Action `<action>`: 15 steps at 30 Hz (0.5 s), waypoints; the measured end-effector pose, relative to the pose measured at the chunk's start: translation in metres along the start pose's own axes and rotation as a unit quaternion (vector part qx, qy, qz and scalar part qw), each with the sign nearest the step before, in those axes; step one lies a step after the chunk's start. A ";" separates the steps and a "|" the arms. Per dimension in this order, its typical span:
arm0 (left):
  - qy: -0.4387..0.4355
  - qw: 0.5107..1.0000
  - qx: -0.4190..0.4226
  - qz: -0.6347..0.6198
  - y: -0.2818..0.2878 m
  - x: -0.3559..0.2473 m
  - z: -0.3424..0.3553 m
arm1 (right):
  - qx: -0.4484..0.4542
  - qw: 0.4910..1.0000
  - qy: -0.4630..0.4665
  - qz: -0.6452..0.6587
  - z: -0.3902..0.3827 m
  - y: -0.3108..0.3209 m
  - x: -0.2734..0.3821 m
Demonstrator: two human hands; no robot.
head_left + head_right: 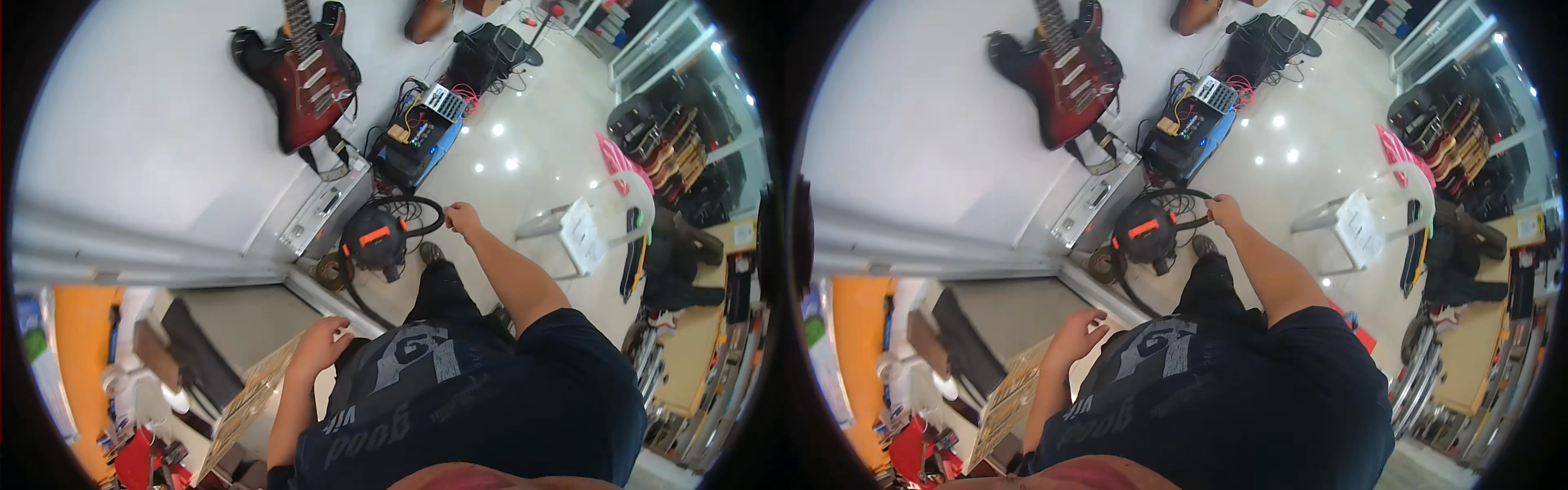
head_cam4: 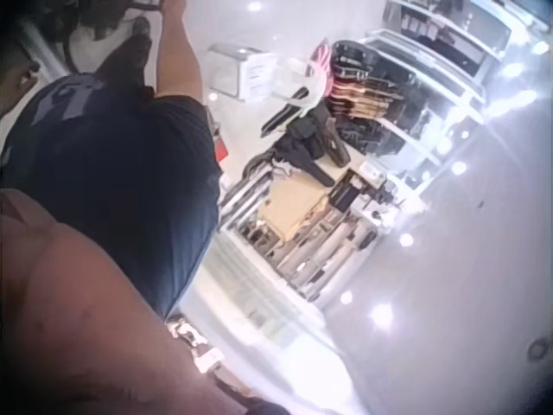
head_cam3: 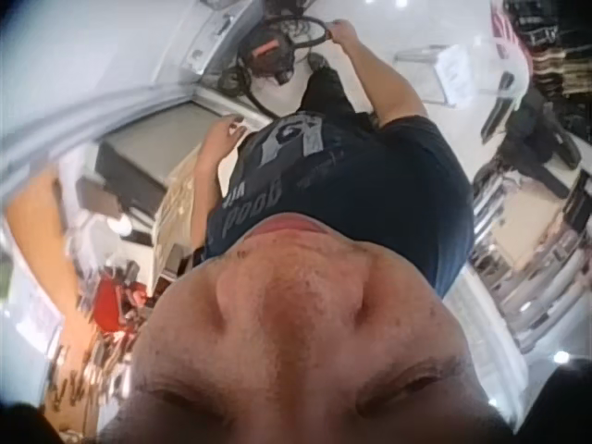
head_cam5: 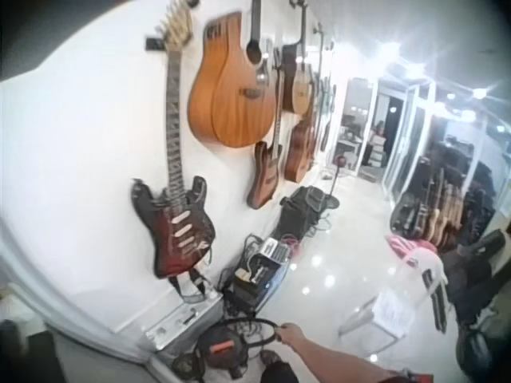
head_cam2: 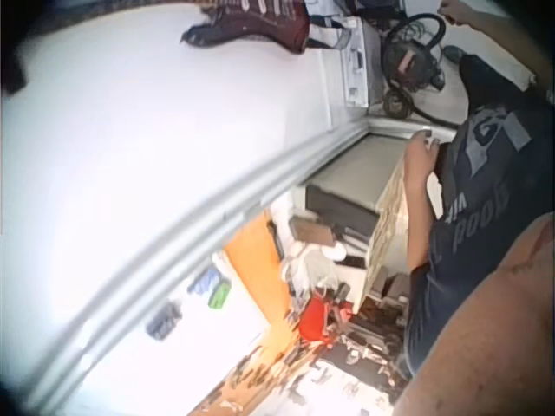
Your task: The person applies strips of masking tape across the fretboard of an electric guitar by hand, walks over to adjust a knob on an audio mixer, and returns to apply more tape along the fretboard.
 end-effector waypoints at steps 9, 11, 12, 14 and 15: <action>0.197 0.976 0.092 -0.011 -0.129 -0.016 0.098 | -0.172 0.984 0.001 -0.041 0.365 0.000 -0.035; 0.260 0.964 0.048 -0.038 -0.144 -0.021 0.092 | -0.171 0.985 -0.022 0.016 0.428 0.001 -0.019; 0.259 0.964 0.051 -0.039 -0.153 -0.016 0.092 | -0.205 0.978 0.022 -0.021 0.462 0.012 -0.017; 0.308 0.950 0.044 0.010 -0.162 -0.009 0.084 | -0.220 0.972 0.055 -0.062 0.496 0.001 -0.018; 0.321 0.946 0.044 0.015 -0.164 -0.010 0.081 | -0.234 0.968 0.068 -0.059 0.507 -0.009 -0.012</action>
Point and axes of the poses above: each hand's wrist, its own z-axis towards the middle knuckle, its own y-axis out of the back of the hand, x = y × z, the point moved 3 cm from there along z, towards the middle knuckle, and after that the axes turned 13 degrees about -x, right-handed, at the moved point
